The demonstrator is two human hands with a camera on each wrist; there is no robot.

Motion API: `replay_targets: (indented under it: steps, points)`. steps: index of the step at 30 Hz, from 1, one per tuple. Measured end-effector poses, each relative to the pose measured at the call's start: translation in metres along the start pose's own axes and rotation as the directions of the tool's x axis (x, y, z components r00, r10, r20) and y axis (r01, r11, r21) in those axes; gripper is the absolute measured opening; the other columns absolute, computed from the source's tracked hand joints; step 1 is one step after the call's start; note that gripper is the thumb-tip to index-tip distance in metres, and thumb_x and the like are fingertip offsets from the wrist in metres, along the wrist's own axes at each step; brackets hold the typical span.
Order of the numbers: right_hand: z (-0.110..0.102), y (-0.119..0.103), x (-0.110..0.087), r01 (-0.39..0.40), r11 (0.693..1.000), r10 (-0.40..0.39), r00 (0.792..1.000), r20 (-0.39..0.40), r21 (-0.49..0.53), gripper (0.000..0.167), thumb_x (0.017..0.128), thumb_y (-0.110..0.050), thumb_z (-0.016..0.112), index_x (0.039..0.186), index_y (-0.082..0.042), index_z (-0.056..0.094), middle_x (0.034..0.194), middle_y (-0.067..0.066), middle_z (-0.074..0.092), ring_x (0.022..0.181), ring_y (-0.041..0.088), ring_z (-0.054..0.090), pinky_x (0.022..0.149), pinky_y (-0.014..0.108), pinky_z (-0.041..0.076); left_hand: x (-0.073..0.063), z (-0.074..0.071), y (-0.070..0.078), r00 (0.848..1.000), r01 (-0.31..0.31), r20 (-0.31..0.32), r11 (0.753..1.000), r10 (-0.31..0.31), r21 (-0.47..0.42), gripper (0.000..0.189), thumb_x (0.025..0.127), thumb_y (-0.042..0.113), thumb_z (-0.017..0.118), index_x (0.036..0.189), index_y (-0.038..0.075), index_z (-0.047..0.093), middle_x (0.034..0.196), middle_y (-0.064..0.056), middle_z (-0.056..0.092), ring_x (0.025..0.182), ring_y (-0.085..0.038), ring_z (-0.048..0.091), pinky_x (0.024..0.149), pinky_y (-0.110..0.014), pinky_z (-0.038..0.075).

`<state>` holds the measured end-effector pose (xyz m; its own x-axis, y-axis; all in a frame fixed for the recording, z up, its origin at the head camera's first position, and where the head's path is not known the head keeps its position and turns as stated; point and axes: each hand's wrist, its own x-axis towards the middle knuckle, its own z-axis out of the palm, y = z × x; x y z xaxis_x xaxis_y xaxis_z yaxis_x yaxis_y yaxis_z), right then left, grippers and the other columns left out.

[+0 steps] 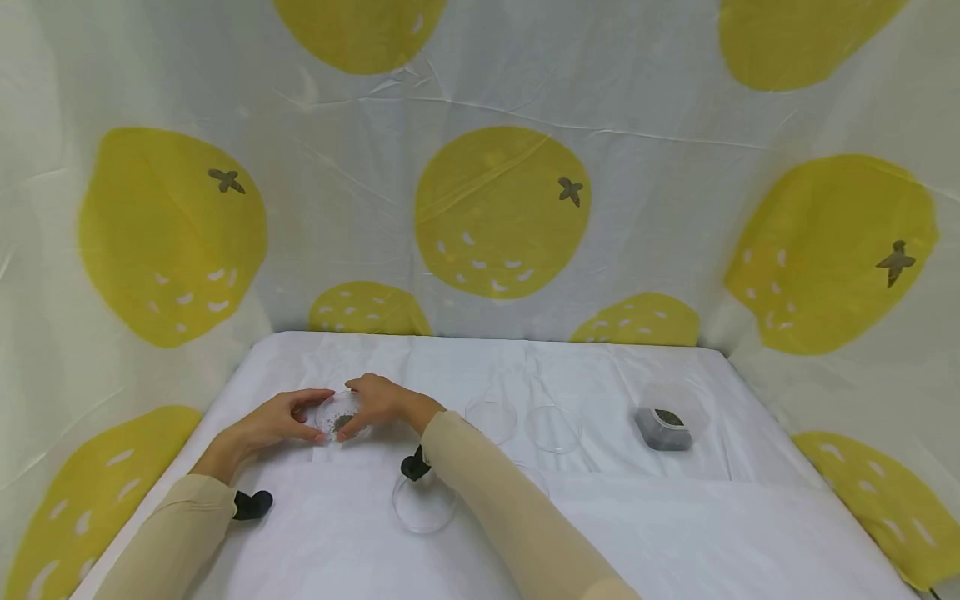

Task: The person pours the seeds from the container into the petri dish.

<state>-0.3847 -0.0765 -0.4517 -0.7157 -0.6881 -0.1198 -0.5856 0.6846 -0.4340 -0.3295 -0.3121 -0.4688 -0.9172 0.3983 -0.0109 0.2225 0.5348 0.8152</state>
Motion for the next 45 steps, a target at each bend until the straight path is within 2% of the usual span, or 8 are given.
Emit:
replay_targets:
  steps: [6, 11, 14, 18, 22, 25, 37, 45]
  points:
    - [-0.007, 0.004, -0.004, -0.005, 0.995, 0.005, 1.0, -0.002, 0.103, 0.101, 0.078, -0.052, 0.088, 0.158, -0.011, 0.043, 0.151, 0.0, 0.053, 0.14, 0.012, 0.043, 0.113, 0.027, 0.035, -0.002, -0.004, 0.0, 0.999, 0.019, 0.04, 0.999, -0.018, -0.041, 0.084, 0.084, 0.018, 0.088, 0.154, -0.001, 0.045, 0.155, -0.024, 0.044, 0.139, -0.041, 0.039, 0.108, -0.04, 0.039]
    - [-0.018, 0.01, -0.012, -0.007, 0.985, 0.011, 1.0, -0.021, 0.172, 0.102, 0.079, -0.052, 0.088, 0.16, -0.012, 0.04, 0.15, 0.0, 0.054, 0.136, 0.012, 0.048, 0.11, 0.029, 0.04, -0.003, -0.009, 0.002, 0.996, 0.035, 0.092, 0.987, -0.021, -0.157, 0.084, 0.089, 0.013, 0.082, 0.158, -0.003, 0.036, 0.16, -0.023, 0.037, 0.148, -0.043, 0.031, 0.103, -0.019, 0.039]
    - [-0.03, 0.015, -0.017, 0.008, 0.979, 0.001, 0.999, -0.043, 0.205, 0.1, 0.08, -0.049, 0.088, 0.16, -0.013, 0.04, 0.151, 0.002, 0.054, 0.135, 0.014, 0.05, 0.108, 0.031, 0.042, 0.0, -0.014, 0.008, 0.995, 0.015, 0.097, 0.98, 0.004, -0.2, 0.084, 0.092, 0.009, 0.079, 0.16, -0.003, 0.03, 0.163, -0.023, 0.032, 0.149, -0.045, 0.026, 0.1, -0.017, 0.041]
    - [-0.05, 0.022, -0.027, 0.023, 0.963, -0.007, 0.998, -0.062, 0.27, 0.094, 0.082, -0.043, 0.088, 0.159, -0.015, 0.042, 0.152, 0.004, 0.053, 0.137, 0.015, 0.048, 0.109, 0.033, 0.042, 0.009, -0.018, 0.021, 0.997, -0.014, 0.074, 0.982, 0.029, -0.19, 0.083, 0.092, 0.006, 0.077, 0.16, -0.001, 0.03, 0.163, -0.024, 0.032, 0.149, -0.045, 0.026, 0.107, -0.031, 0.043]
    - [-0.068, 0.032, -0.041, 0.033, 0.938, -0.004, 0.996, -0.085, 0.345, 0.09, 0.082, -0.038, 0.089, 0.158, -0.016, 0.044, 0.152, 0.001, 0.054, 0.138, 0.013, 0.047, 0.108, 0.031, 0.043, 0.02, -0.017, 0.036, 0.998, -0.033, 0.053, 0.983, 0.044, -0.182, 0.082, 0.092, 0.004, 0.077, 0.16, 0.001, 0.033, 0.162, -0.025, 0.032, 0.149, -0.045, 0.028, 0.114, -0.055, 0.035]
    - [-0.078, 0.038, -0.051, 0.043, 0.925, -0.005, 0.995, -0.1, 0.378, 0.09, 0.082, -0.037, 0.09, 0.158, -0.017, 0.045, 0.151, -0.003, 0.054, 0.139, 0.012, 0.047, 0.105, 0.029, 0.044, 0.024, -0.014, 0.043, 0.998, -0.045, 0.044, 0.981, 0.054, -0.189, 0.082, 0.091, 0.004, 0.078, 0.159, 0.001, 0.034, 0.162, -0.026, 0.033, 0.149, -0.044, 0.028, 0.114, -0.062, 0.029]
    - [-0.102, 0.069, -0.088, 0.031, 0.916, 0.016, 0.994, -0.112, 0.401, 0.087, 0.084, -0.032, 0.088, 0.158, -0.016, 0.044, 0.153, 0.0, 0.051, 0.142, 0.018, 0.044, 0.108, 0.035, 0.044, 0.034, -0.002, 0.061, 0.997, -0.074, 0.025, 0.987, 0.079, -0.145, 0.079, 0.089, 0.009, 0.082, 0.156, -0.001, 0.04, 0.159, -0.02, 0.041, 0.148, -0.04, 0.034, 0.116, -0.064, 0.023]
    - [-0.114, 0.082, -0.11, 0.005, 0.912, 0.042, 0.994, -0.105, 0.41, 0.088, 0.086, -0.032, 0.087, 0.159, -0.016, 0.041, 0.156, 0.003, 0.048, 0.144, 0.02, 0.042, 0.113, 0.041, 0.04, 0.048, 0.006, 0.074, 0.994, -0.095, 0.031, 0.985, 0.1, -0.144, 0.078, 0.09, 0.006, 0.079, 0.157, -0.001, 0.038, 0.159, -0.019, 0.042, 0.147, -0.039, 0.035, 0.114, -0.061, 0.03]
